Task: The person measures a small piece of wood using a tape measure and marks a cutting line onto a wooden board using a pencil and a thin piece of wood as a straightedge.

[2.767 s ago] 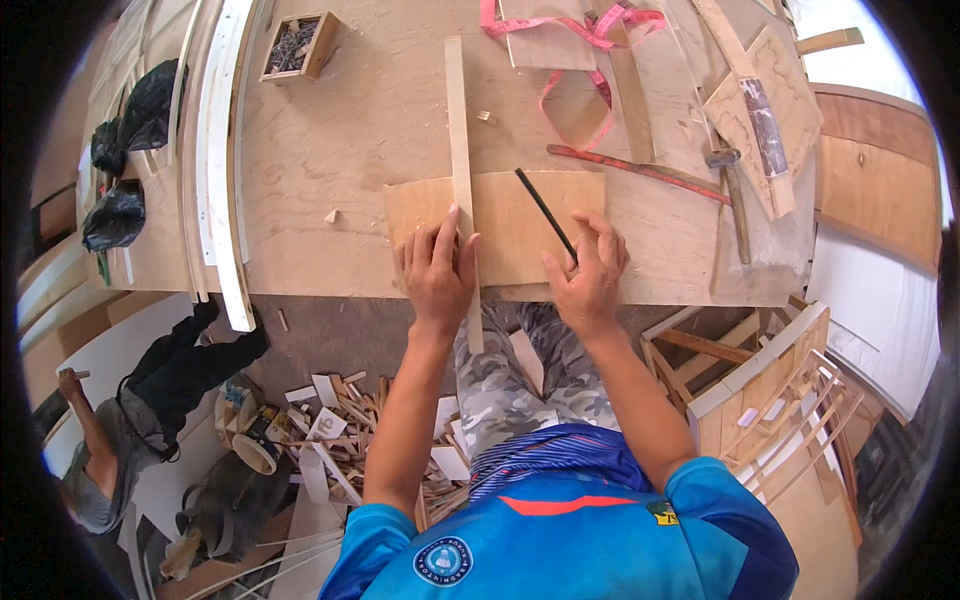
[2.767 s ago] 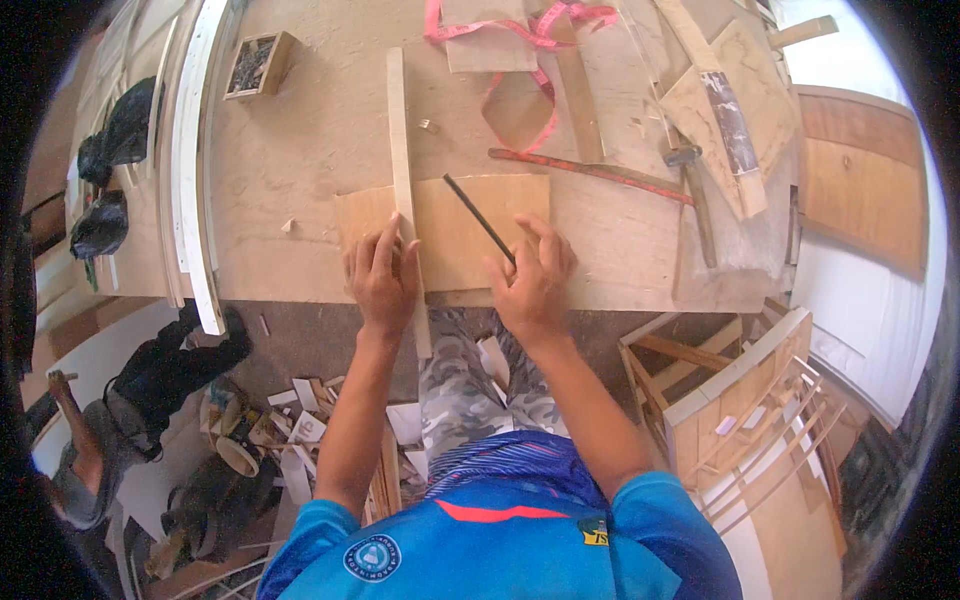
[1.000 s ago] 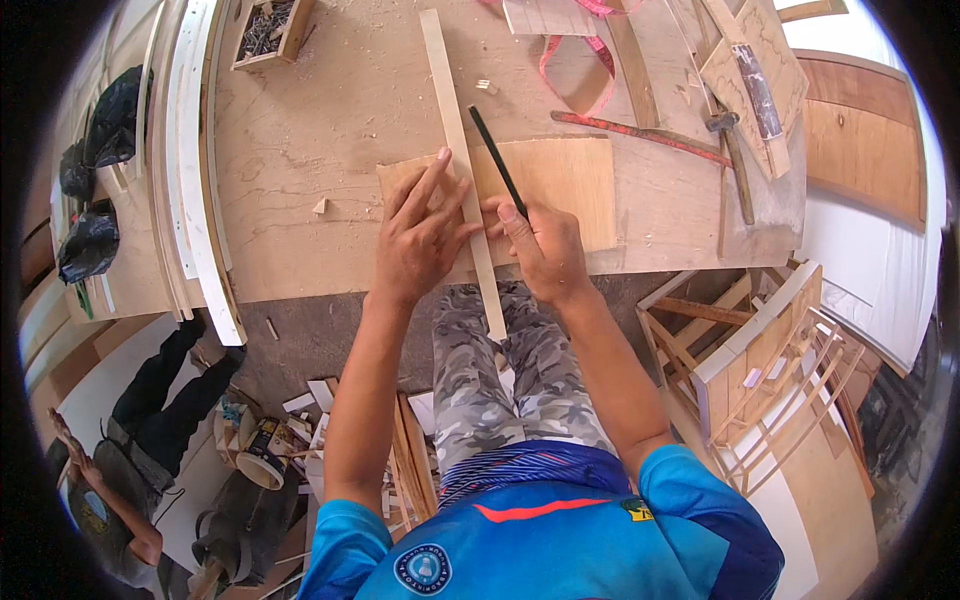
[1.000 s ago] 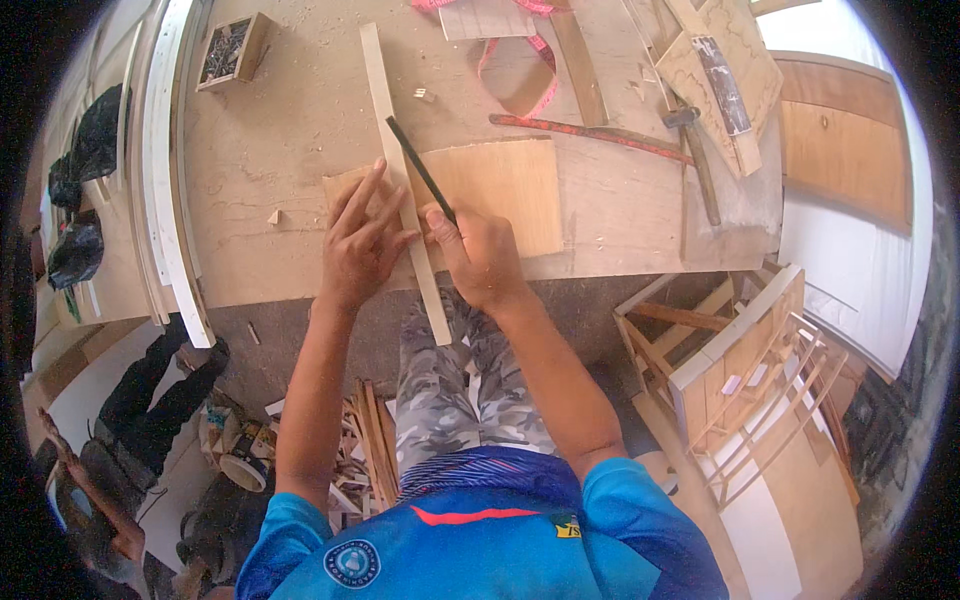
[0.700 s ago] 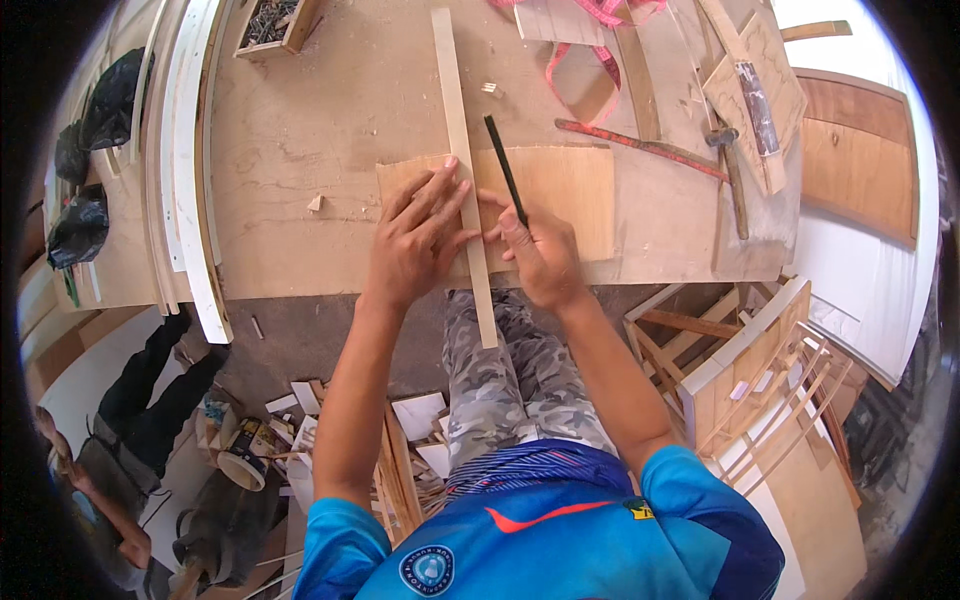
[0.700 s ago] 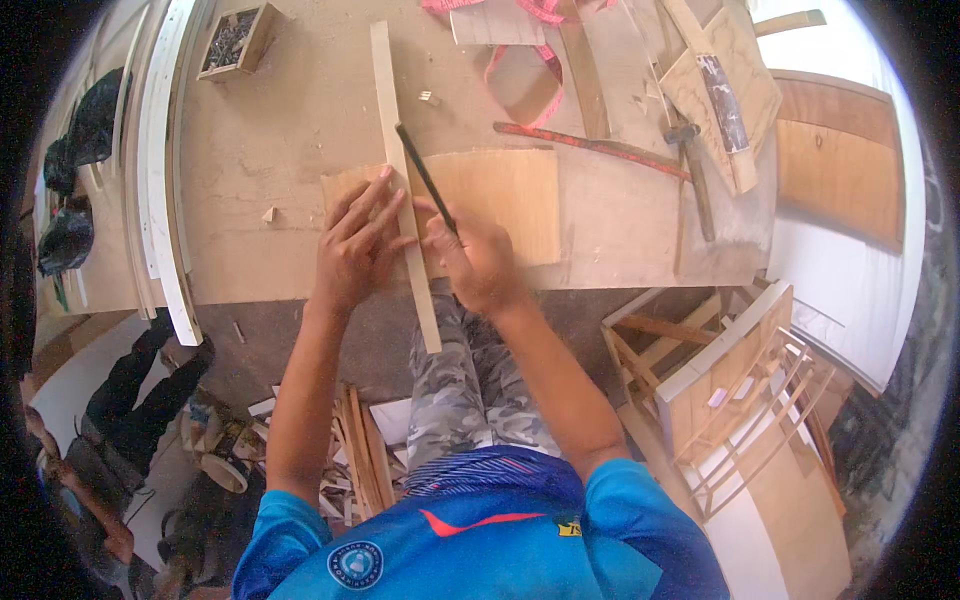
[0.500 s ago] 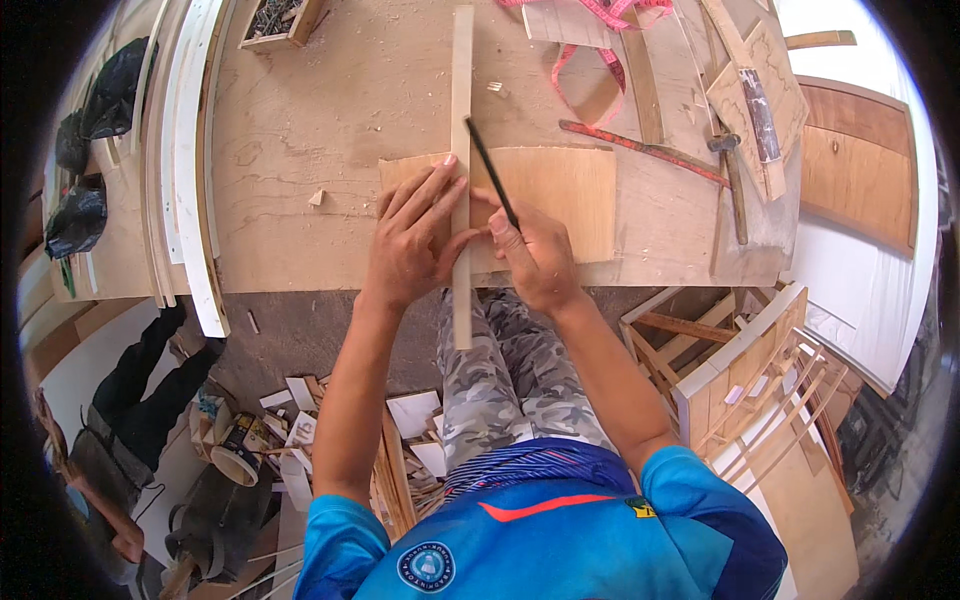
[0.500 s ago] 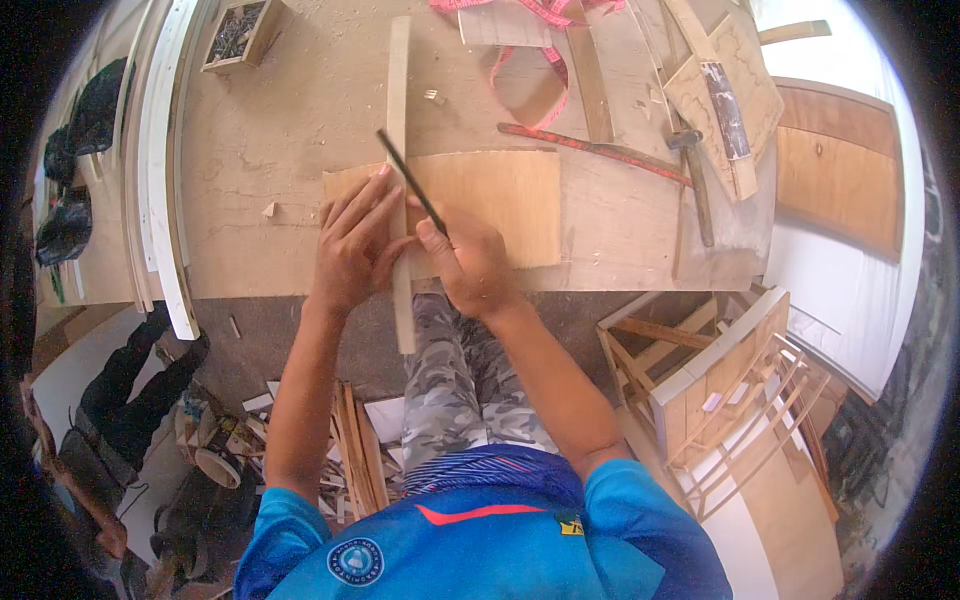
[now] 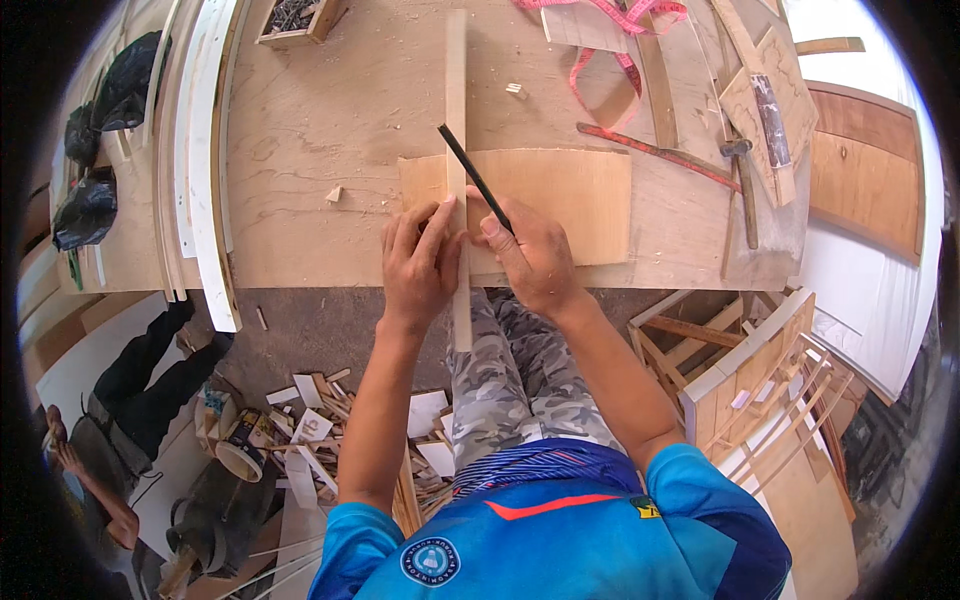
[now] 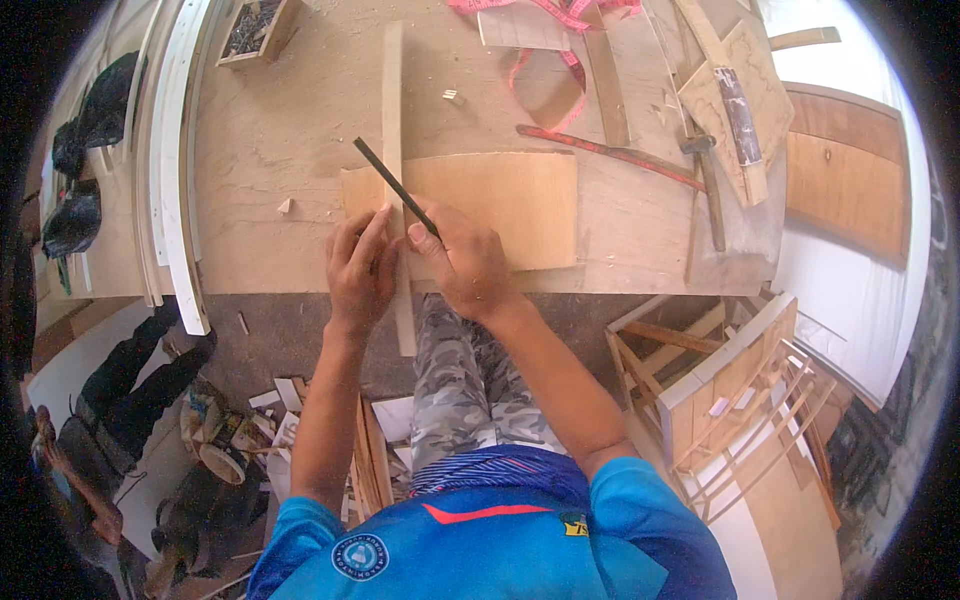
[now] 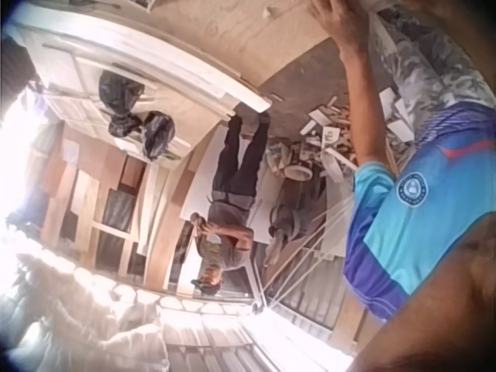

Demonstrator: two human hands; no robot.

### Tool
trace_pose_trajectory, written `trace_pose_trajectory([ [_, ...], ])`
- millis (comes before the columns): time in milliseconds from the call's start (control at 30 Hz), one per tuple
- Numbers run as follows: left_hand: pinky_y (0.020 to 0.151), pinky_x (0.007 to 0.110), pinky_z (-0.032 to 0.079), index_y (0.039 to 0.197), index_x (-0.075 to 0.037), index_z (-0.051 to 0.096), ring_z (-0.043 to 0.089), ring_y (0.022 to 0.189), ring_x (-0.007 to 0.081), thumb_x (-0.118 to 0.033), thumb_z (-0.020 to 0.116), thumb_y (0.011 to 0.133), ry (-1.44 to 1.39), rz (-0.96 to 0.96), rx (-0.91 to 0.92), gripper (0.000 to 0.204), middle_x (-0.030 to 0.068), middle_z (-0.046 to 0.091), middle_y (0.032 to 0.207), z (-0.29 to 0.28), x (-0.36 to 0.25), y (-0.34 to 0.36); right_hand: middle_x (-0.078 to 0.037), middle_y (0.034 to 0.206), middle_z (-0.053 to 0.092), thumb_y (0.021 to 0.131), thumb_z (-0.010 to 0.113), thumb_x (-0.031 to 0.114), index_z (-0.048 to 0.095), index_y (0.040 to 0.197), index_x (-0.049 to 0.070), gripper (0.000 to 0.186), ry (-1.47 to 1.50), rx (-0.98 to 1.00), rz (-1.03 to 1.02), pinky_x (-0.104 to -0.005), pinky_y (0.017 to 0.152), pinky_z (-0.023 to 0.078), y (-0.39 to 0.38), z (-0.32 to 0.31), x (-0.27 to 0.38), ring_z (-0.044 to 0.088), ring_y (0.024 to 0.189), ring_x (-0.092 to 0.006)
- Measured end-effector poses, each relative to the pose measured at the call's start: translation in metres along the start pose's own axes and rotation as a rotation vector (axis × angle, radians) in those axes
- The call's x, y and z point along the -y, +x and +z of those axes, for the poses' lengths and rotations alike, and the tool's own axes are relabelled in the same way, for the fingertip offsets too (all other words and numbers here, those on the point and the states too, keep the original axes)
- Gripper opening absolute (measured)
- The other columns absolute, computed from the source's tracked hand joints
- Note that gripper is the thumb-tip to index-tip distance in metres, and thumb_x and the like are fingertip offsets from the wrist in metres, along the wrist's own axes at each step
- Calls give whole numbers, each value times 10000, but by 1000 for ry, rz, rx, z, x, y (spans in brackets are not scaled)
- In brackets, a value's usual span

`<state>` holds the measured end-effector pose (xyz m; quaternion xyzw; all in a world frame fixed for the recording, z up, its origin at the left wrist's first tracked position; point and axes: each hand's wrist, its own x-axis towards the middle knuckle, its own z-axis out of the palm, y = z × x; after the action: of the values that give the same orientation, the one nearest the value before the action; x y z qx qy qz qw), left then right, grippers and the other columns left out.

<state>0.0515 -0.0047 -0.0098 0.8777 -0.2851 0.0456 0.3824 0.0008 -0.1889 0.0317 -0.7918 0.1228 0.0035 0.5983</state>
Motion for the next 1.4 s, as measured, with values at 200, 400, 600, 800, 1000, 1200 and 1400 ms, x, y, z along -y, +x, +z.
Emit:
trace_pose_trajectory([
  [200,1043,426,443,1442,-77,702,652,1203,295,-213,737,1009,147,34,15,455,125,692,1381,-2,2,-1,-111,945,750,1158,544,369,697,1434,64,438,-6,17,53,-308,702,570,-1,6,0,734,786,-156],
  [400,1244,451,327,1581,-74,583,455,1585,289,-281,708,1043,178,18,113,589,134,496,1703,-4,0,4,-26,840,665,1177,502,471,699,1163,49,465,380,-88,101,-273,648,500,-18,-3,-28,625,731,-104],
  [600,1326,490,218,1646,-71,495,377,1630,291,-330,683,1061,172,3,211,667,134,478,1714,-12,1,7,-1,813,637,1153,605,376,652,1024,52,352,764,-137,257,-253,621,482,-10,-6,-24,611,726,-86],
  [800,1325,503,218,1643,-70,498,361,1638,290,-333,665,1068,190,33,191,654,134,472,1719,-8,0,7,-96,986,771,1047,770,122,717,1144,-1,165,463,-201,162,-262,745,606,4,-2,-26,742,852,-132],
  [1000,1336,514,189,1661,-63,473,328,1653,295,-359,576,1104,226,14,196,639,132,419,1751,-6,-3,5,-118,1041,816,970,810,26,759,1101,-2,143,254,-191,64,-289,820,644,16,2,-20,791,937,-161],
  [1200,1351,508,128,1701,-72,402,268,1677,280,-382,469,1130,324,22,303,653,125,375,1776,-9,-8,10,-114,1047,827,937,828,-6,764,1052,-12,132,15,-145,-133,-294,839,649,24,-3,-27,794,946,-148],
  [1400,1352,496,123,1707,-77,394,261,1679,275,-368,419,1145,330,12,311,633,122,363,1782,-7,-8,11,-108,1033,829,945,820,17,761,1049,-4,121,20,-143,-128,-296,815,645,24,-4,-30,793,932,-142],
])
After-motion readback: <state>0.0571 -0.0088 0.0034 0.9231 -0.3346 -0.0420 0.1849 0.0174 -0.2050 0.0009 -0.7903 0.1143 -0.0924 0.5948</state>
